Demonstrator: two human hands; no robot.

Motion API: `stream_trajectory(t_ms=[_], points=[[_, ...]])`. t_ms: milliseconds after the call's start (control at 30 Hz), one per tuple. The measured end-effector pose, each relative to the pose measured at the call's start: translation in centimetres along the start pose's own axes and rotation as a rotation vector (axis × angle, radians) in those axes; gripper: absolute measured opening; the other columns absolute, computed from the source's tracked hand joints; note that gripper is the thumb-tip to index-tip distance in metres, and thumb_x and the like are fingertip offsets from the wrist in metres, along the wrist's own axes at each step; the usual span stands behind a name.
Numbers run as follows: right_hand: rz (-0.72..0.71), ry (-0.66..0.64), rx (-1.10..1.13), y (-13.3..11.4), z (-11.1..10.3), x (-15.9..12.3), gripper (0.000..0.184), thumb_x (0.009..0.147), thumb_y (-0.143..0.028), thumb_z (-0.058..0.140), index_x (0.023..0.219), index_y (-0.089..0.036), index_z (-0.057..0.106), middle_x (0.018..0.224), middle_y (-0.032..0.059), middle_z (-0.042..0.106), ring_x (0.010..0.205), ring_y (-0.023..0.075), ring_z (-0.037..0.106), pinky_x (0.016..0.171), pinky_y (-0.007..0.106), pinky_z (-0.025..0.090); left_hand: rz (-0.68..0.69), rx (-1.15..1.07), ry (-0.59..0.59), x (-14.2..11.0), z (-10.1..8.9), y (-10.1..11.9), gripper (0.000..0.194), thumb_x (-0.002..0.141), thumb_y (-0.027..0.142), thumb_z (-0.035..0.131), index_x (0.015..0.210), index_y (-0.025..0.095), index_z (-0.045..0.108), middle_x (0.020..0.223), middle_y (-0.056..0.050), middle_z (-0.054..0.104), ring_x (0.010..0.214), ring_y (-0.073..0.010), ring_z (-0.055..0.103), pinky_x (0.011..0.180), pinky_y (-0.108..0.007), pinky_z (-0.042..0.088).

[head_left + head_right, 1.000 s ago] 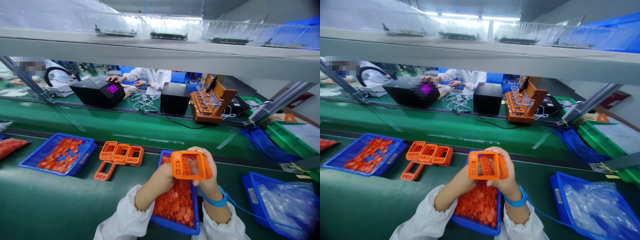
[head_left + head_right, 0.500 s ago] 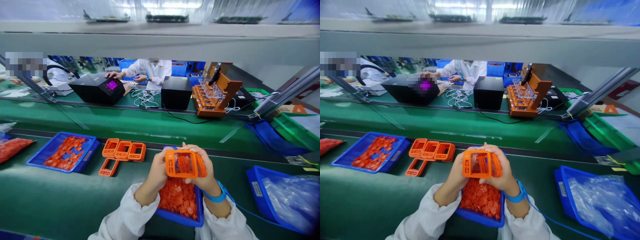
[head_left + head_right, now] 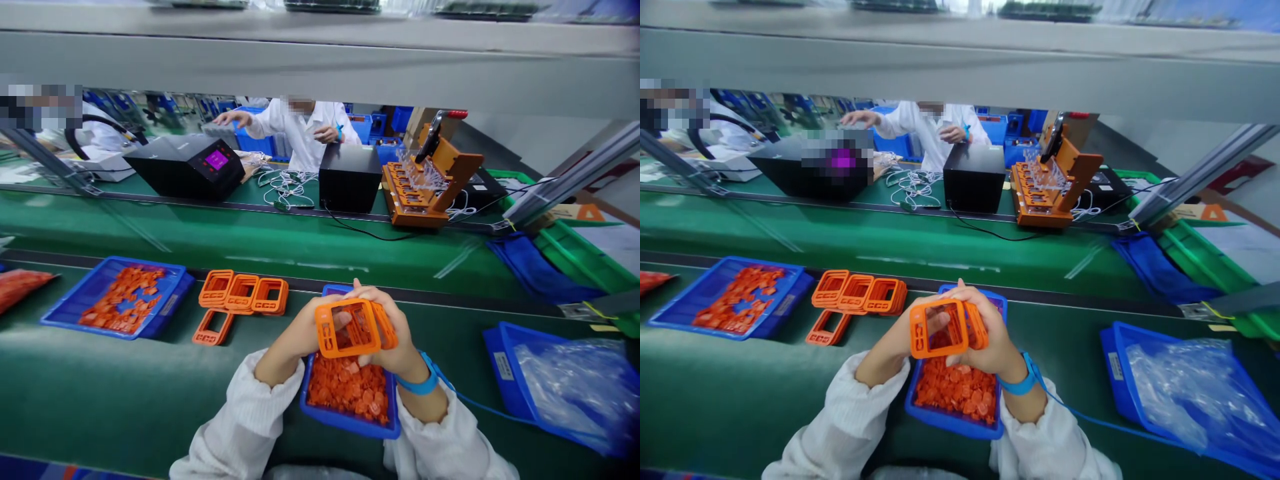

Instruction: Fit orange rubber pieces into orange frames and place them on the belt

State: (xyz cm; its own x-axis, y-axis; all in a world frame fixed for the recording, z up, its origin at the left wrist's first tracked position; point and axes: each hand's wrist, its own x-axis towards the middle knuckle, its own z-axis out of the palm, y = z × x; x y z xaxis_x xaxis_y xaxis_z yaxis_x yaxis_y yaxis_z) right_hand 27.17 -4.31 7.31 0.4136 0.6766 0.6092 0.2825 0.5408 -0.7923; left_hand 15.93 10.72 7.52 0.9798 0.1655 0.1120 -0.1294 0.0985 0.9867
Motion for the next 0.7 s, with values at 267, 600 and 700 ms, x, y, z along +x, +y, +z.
stream_trajectory(t_ms=[267, 600, 700], points=[[0.016, 0.008, 0.072, 0.6, 0.5, -0.6, 0.081, 0.071, -0.058, 0.100, 0.136, -0.030, 0.063, 0.126, 0.0080, 0.071, 0.120, 0.0310, 0.072, 0.133, 0.061, 0.029, -0.010, 0.042, 0.066, -0.2, 0.2, 0.1, 0.053, 0.094, 0.064, 0.072, 0.096, 0.011, 0.074, 0.087, -0.009, 0.069, 0.075, -0.0194, 0.061, 0.067, -0.029, 0.046], [0.108, 0.403, 0.139, 0.7, 0.6, -1.0, 0.090, 0.062, -0.072, 0.099, 0.130, -0.032, 0.056, 0.132, 0.0114, 0.064, 0.124, 0.0364, 0.069, 0.106, 0.056, 0.061, 0.237, 0.078, 0.152, -0.2, 3.1, -0.7, 0.090, 0.070, 0.043, 0.101, 0.148, 0.021, 0.063, 0.133, -0.015, 0.071, 0.121, -0.0347, 0.069, 0.106, -0.045, 0.055], [0.094, 0.413, 0.174, 0.5, 0.8, -0.9, 0.089, 0.060, -0.069, 0.101, 0.130, -0.032, 0.059, 0.134, 0.0110, 0.064, 0.123, 0.0341, 0.070, 0.106, 0.052, 0.061, 0.332, 0.253, 0.258, -0.2, 3.3, -0.5, 0.075, 0.074, 0.035, 0.098, 0.142, 0.024, 0.067, 0.132, -0.013, 0.069, 0.122, -0.0327, 0.067, 0.109, -0.046, 0.052]])
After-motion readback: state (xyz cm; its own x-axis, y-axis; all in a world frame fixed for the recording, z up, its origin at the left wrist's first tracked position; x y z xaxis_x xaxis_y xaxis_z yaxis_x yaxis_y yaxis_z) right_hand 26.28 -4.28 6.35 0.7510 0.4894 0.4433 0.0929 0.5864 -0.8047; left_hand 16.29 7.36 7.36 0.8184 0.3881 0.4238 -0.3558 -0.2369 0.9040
